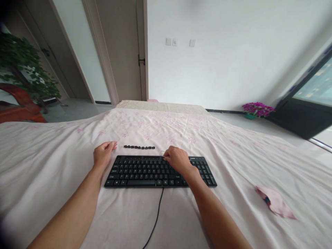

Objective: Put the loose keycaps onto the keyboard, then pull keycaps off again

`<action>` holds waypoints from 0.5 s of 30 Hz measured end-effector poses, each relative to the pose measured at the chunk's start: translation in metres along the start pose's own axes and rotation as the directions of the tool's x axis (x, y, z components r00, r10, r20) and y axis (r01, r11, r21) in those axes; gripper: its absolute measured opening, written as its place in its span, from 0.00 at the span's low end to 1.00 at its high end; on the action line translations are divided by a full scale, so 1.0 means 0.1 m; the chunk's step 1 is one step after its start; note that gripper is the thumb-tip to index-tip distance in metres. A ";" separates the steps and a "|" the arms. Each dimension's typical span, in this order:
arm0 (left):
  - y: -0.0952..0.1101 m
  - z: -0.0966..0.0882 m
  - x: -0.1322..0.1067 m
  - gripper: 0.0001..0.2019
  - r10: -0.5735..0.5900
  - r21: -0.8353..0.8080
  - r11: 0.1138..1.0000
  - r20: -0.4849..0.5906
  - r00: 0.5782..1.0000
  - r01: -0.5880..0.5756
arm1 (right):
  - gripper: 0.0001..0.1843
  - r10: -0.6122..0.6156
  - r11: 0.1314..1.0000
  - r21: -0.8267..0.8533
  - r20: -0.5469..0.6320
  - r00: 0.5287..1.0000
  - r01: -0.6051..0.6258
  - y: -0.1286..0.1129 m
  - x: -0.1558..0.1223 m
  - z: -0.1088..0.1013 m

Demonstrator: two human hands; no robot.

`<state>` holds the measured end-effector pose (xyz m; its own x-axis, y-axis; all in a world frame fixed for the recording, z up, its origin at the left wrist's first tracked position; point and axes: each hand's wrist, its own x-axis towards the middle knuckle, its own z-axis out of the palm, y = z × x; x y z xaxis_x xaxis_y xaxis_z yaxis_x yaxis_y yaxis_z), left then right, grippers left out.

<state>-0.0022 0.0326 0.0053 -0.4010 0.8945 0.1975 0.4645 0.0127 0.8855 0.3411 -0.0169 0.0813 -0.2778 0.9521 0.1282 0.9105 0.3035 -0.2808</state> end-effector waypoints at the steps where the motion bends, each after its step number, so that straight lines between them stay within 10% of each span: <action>1: 0.00 0.01 0.00 0.21 -0.006 -0.013 1.000 -0.017 1.000 0.006 | 0.05 0.010 1.000 -0.005 0.015 1.000 -0.010 0.00 0.00 0.00; 15: 0.05 0.00 -0.01 0.20 -0.023 -0.002 1.000 -0.035 0.999 0.023 | 0.05 0.160 0.987 -0.010 -0.024 0.987 -0.160 -0.04 0.66 0.19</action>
<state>0.0002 0.0322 0.0092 -0.4389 0.8779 0.1912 0.4537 0.0329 0.8905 0.3129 0.0458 0.0735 -0.1211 0.9871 0.1045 0.9463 0.1465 -0.2880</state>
